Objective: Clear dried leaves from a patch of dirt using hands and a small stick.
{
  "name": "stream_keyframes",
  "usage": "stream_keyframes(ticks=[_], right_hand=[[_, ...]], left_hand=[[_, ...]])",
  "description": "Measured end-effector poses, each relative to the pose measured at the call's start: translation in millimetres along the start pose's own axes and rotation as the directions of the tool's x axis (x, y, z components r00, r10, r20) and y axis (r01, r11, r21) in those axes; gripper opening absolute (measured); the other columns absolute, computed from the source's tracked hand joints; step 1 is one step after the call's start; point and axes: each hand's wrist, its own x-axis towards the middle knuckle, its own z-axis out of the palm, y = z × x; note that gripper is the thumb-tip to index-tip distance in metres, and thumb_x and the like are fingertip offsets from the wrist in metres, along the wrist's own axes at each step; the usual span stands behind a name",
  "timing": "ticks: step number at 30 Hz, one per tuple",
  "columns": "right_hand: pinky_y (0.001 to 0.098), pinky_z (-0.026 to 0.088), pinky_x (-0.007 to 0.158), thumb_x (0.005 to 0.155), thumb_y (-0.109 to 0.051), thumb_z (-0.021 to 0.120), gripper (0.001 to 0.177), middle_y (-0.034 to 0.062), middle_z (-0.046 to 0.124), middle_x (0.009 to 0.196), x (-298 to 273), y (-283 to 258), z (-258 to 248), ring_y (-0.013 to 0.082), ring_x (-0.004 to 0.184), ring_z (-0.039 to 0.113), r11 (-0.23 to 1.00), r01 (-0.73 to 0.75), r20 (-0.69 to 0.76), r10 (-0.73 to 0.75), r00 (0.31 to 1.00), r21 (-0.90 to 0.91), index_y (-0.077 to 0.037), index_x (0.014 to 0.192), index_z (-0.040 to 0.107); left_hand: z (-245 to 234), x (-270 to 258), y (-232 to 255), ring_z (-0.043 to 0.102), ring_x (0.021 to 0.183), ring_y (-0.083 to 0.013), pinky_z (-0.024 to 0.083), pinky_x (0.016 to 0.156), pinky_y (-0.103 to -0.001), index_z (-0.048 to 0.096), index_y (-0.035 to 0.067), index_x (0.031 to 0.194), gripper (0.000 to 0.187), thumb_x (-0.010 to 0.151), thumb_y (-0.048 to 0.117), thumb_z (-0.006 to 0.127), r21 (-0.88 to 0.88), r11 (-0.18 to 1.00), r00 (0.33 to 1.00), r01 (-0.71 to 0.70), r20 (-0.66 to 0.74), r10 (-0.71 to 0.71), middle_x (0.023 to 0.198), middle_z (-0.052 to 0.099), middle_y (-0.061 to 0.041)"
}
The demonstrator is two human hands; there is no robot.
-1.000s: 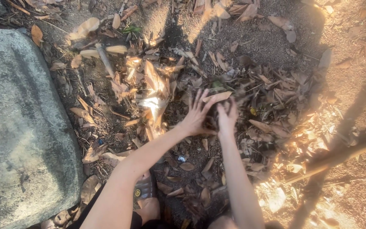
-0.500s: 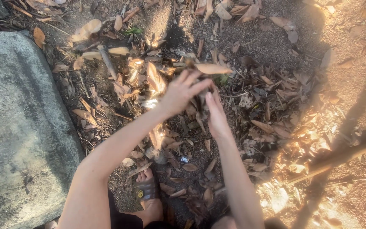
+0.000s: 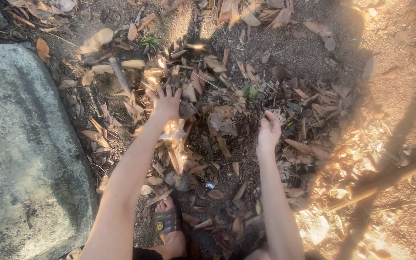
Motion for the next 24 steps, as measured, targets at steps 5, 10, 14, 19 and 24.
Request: stream_keyframes(ticks=[5,10,14,19,24], right_hand=[[0.0252,0.050,0.093,0.088,0.005,0.055,0.036,0.0075,0.057,0.129,23,7,-35,0.0162,0.104,0.060,0.964,0.180,-0.233,-0.223,0.947,-0.193,-0.005,0.122,0.060],[0.0322,0.054,0.102,0.086,-0.002,0.056,0.040,0.0130,0.066,0.132,43,16,-77,0.0185,0.116,0.068,0.948,0.101,-0.438,-0.231,0.869,-0.301,-0.008,0.125,0.062],[0.0594,0.026,0.111,0.085,-0.051,0.066,0.083,0.0244,0.018,0.155,50,35,-98,0.0368,0.140,0.026,0.899,-0.204,-0.627,-0.094,0.774,-0.387,-0.007,0.146,0.030],[0.0613,0.010,0.112,0.083,-0.082,0.057,0.116,0.0277,-0.004,0.156,69,50,-90,0.0449,0.142,-0.002,0.849,-0.384,-0.506,0.167,0.847,-0.362,-0.007,0.154,0.004],[0.0561,0.017,0.115,0.084,-0.065,0.064,0.101,0.0220,0.026,0.154,59,47,-45,0.0375,0.141,0.019,0.845,-0.178,-0.271,0.041,0.962,-0.505,-0.006,0.153,0.020]], left_hand=[[-79,-53,47,-0.009,0.146,-0.0434,0.002,0.116,-0.067,-0.001,0.033,0.156,0.133,0.062,0.020,0.091,-0.238,0.968,0.990,-0.078,0.095,0.104,0.161,-0.020,-0.009],[-64,-41,107,-0.015,0.144,-0.0446,-0.006,0.119,-0.062,-0.002,0.029,0.156,0.127,0.066,0.040,0.088,-0.105,0.916,0.918,-0.387,-0.139,0.372,0.159,-0.024,-0.014],[-9,11,138,-0.018,0.145,-0.0404,-0.005,0.114,-0.065,-0.005,0.024,0.156,0.144,0.051,0.061,0.086,-0.330,0.844,0.902,-0.423,-0.243,0.357,0.158,-0.022,-0.015],[42,49,151,-0.011,0.149,-0.0418,-0.002,0.113,-0.069,0.005,0.021,0.157,0.144,0.047,0.083,0.074,-0.284,0.872,0.885,-0.399,-0.369,0.285,0.163,-0.009,-0.016],[44,58,155,-0.009,0.149,-0.0418,-0.003,0.114,-0.069,0.010,0.020,0.156,0.143,0.046,0.088,0.070,-0.250,0.882,0.880,-0.400,-0.374,0.293,0.163,-0.006,-0.017]])
